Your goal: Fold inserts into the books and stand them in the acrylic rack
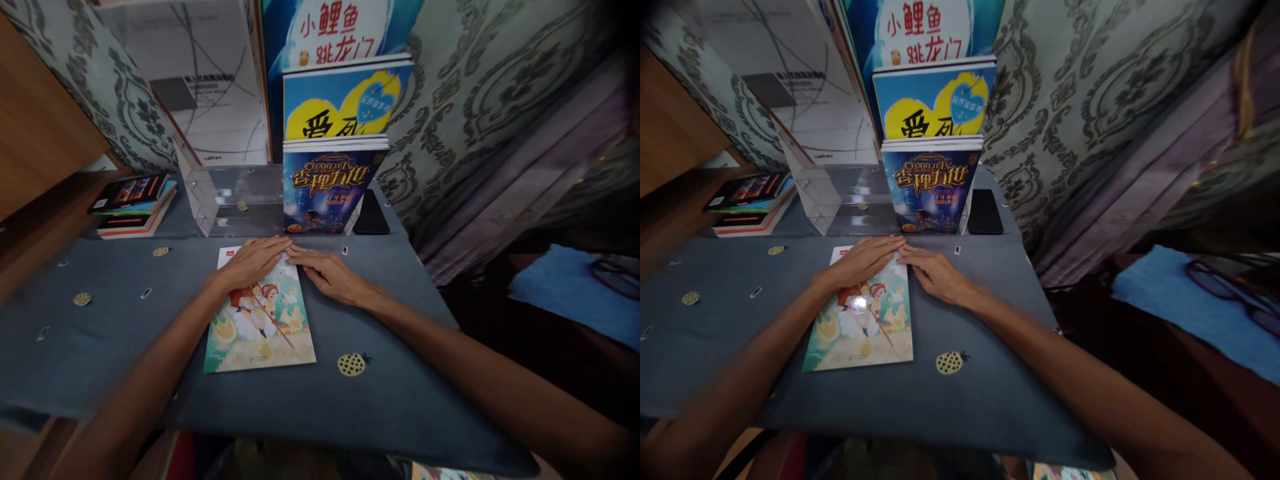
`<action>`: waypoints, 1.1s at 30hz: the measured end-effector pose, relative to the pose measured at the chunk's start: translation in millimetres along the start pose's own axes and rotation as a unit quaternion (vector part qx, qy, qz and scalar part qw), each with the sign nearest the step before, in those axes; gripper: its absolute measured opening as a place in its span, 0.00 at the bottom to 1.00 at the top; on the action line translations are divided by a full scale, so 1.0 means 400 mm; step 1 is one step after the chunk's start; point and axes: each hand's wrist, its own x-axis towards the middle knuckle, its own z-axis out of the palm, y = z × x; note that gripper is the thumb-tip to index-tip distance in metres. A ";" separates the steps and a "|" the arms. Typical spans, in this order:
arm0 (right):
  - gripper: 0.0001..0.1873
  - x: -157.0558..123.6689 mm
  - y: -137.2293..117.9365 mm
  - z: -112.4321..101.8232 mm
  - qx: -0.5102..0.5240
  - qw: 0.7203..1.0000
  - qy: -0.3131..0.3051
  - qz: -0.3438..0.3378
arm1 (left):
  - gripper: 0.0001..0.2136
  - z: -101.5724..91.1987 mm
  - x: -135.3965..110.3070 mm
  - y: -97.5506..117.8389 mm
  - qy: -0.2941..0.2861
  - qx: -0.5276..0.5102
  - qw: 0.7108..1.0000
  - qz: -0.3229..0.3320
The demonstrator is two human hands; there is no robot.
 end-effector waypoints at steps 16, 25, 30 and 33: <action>0.26 -0.021 -0.034 0.001 -0.024 1.000 0.001 -0.009 | 0.22 0.007 0.004 0.006 0.020 -0.011 1.000 0.000; 0.25 -0.052 -0.061 -0.002 -0.048 0.999 -0.012 0.003 | 0.22 0.011 0.004 0.002 0.021 -0.019 1.000 -0.002; 0.25 -0.065 -0.077 -0.007 -0.045 0.999 -0.024 -0.004 | 0.22 0.007 0.003 0.006 0.023 -0.018 1.000 -0.002; 0.27 -0.081 -0.089 -0.011 -0.046 0.998 -0.036 -0.005 | 0.22 0.007 0.003 0.006 0.022 -0.016 1.000 0.001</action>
